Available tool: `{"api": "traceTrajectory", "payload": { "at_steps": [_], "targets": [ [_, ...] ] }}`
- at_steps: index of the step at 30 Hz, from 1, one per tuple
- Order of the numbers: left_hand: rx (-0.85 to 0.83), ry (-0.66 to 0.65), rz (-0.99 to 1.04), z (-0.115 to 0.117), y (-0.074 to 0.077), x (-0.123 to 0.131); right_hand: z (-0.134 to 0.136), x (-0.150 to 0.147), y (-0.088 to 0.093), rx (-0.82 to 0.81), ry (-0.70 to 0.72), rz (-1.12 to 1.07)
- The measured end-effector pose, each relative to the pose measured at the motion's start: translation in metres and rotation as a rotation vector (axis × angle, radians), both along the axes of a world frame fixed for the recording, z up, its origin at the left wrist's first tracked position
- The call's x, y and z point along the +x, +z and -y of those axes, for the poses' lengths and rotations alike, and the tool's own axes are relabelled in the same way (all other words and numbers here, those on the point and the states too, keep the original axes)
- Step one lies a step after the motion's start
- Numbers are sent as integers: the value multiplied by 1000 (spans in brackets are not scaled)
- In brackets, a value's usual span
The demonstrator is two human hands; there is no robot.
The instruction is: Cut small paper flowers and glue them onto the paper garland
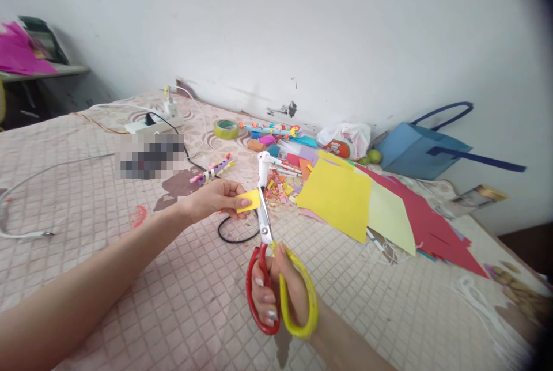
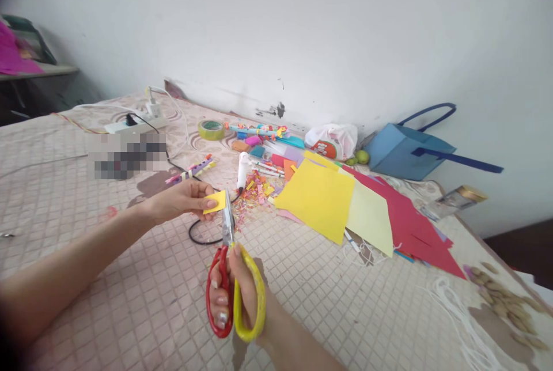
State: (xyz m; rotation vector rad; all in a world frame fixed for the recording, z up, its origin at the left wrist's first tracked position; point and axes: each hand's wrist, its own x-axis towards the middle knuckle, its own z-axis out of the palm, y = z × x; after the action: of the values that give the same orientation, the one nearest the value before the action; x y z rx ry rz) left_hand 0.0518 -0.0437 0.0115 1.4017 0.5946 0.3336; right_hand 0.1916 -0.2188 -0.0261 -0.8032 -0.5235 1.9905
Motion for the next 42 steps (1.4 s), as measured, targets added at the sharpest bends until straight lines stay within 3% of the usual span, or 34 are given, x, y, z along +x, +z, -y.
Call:
{"api": "traceTrajectory", "payload": {
  "at_steps": [5,10,17,23,30,36,39,42],
  "targets": [
    [-1,-25,12,-1,-1,-1,-1,-1,-3,1,0,20],
    [30,-49,-12,-3,-2,-2,-2,3,2,63,-127,135],
    [26,-125,-94,23,-11,12,-18,32,17,330,-566,920],
    [45,-130,-87,45,-17,23,-27,34,6,328,-543,975],
    [6,-55,-138,44,-22,24,-34,39,5,309,-601,1014],
    [32,43,-164,46,-24,27,-36,38,1,334,-560,1032],
    [6,41,-155,43,-23,26,-42,52,0,331,-607,1160],
    [-18,52,-147,42,-20,25,-54,88,1,267,-714,1423]
  ]
}}
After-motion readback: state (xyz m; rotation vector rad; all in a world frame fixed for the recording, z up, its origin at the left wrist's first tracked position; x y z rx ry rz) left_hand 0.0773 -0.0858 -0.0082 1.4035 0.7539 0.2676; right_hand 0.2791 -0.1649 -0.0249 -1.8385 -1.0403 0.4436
